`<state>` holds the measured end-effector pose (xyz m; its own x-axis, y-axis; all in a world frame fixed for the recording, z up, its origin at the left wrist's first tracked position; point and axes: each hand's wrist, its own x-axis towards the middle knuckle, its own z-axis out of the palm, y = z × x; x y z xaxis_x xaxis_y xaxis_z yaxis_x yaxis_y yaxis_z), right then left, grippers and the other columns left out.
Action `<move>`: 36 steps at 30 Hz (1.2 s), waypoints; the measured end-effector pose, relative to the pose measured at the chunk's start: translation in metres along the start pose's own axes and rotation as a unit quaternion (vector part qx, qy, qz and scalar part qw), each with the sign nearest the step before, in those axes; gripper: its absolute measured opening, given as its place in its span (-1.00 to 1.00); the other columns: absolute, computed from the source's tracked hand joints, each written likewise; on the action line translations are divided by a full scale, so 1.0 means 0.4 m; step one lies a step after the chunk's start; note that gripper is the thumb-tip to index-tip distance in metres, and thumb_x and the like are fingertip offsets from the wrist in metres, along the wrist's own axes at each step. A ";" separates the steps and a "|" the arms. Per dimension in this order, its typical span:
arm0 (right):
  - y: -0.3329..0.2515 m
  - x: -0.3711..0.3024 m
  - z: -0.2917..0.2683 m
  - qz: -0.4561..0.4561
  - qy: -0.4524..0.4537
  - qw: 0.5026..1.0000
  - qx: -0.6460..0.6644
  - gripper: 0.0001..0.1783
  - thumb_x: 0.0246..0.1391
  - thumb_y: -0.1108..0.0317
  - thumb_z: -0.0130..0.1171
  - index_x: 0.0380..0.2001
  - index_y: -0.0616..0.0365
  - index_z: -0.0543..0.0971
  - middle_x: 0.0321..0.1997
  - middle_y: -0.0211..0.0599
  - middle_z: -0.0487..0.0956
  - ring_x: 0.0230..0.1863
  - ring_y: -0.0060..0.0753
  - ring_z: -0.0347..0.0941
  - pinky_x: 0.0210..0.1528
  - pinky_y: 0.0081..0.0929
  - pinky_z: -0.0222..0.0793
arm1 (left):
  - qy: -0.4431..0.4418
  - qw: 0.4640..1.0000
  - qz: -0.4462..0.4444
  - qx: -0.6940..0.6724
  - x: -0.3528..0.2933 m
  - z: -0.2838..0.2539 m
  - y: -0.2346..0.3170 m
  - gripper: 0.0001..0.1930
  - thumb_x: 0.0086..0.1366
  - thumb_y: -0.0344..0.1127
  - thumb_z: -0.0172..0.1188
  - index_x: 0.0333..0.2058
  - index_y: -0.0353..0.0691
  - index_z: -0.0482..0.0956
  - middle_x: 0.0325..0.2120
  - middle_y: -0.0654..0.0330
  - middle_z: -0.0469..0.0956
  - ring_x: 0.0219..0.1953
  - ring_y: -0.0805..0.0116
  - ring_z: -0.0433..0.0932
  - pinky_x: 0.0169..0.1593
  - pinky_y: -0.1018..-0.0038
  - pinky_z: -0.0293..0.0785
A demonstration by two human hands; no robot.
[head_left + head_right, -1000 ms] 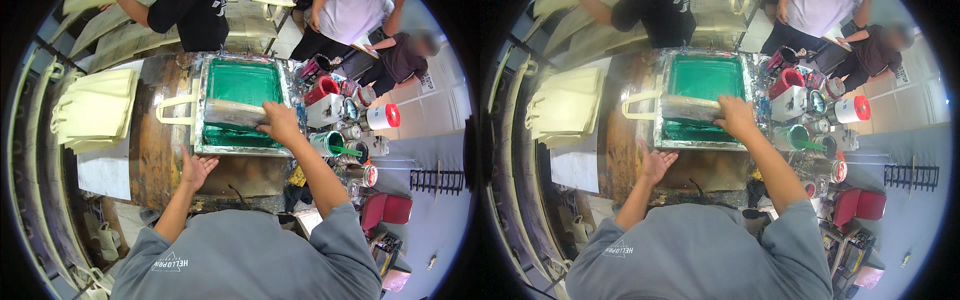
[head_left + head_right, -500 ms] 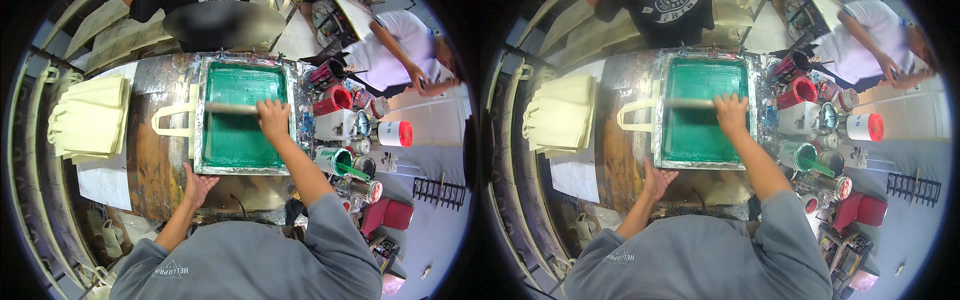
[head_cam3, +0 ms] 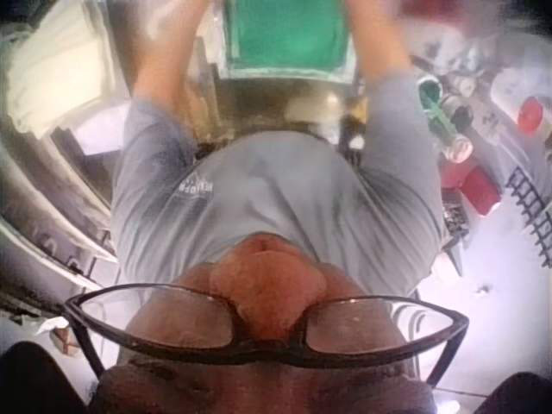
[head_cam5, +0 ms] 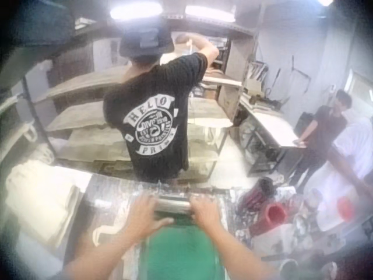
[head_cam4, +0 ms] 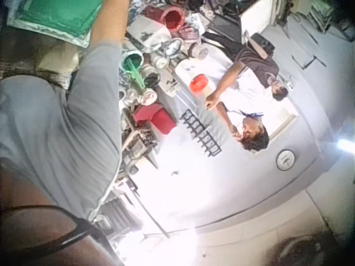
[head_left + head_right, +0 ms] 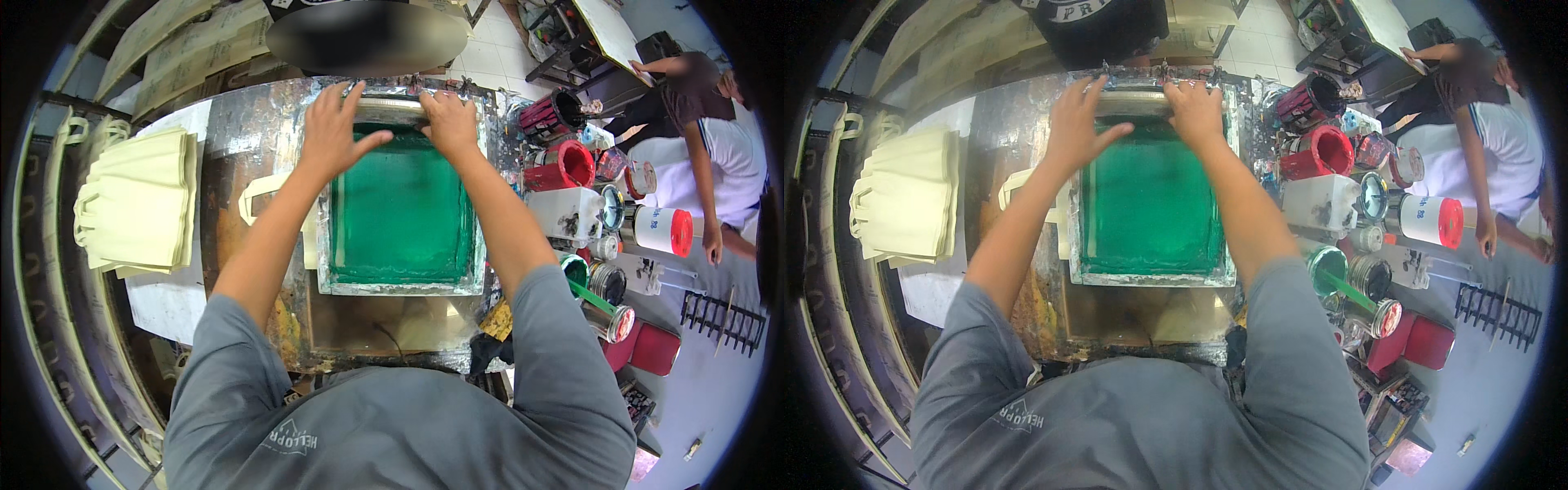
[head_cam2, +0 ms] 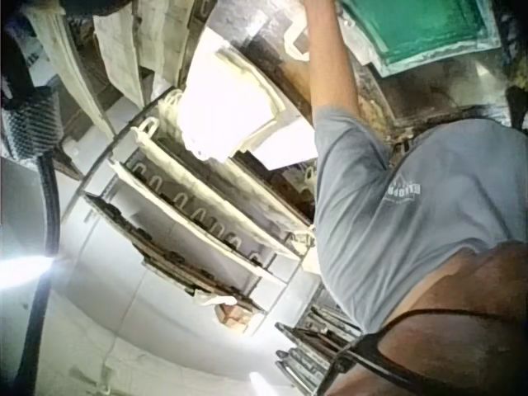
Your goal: The person screen prints designs onto yellow tote bags by pouring green ink onto a screen frame and using a squeegee to spread it, then places the bags on a shelf.
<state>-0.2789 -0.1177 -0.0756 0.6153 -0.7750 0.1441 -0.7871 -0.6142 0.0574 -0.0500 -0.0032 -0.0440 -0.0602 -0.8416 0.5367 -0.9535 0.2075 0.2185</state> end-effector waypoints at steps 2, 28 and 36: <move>-0.003 -0.020 0.004 0.011 0.003 1.000 0.021 -0.36 -0.03 0.17 0.57 0.13 -0.11 0.54 0.07 -0.37 0.63 0.16 -0.16 0.56 0.07 0.01 0.40 | -0.028 0.999 0.012 0.041 0.049 0.099 -0.041 -0.23 0.26 0.41 0.30 0.05 -0.25 0.60 -0.08 -0.03 0.59 0.05 -0.06 0.54 0.12 0.06 0.48; -0.247 -0.634 -0.162 -0.003 -0.057 0.995 0.078 -0.44 -0.06 0.28 0.49 0.06 -0.16 0.56 -0.15 -0.35 0.55 -0.08 -0.17 0.50 -0.07 -0.09 0.28 | -0.035 0.997 -0.040 -0.052 -0.525 -0.210 0.252 -0.26 0.09 0.30 0.51 -0.10 -0.33 0.63 -0.24 0.08 0.48 -0.09 -0.01 0.46 0.03 0.04 0.42; -0.310 -0.741 -0.142 -0.003 0.071 0.992 0.103 -0.44 0.06 0.48 0.29 0.14 -0.25 0.59 -0.02 -0.30 0.51 0.11 -0.10 0.43 0.27 0.20 0.19 | -0.166 0.969 -0.180 -0.043 -0.757 -0.228 0.140 -0.12 -0.05 0.28 0.60 0.18 -0.14 0.66 -0.13 0.08 0.47 -0.01 -0.06 0.38 0.13 0.07 0.31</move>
<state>-0.3663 0.1967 -0.0692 0.5952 -0.7521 0.2830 -0.7495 -0.6466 -0.1418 -0.0581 0.3086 -0.1201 0.1666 -0.9782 0.1237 -0.9033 -0.1011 0.4169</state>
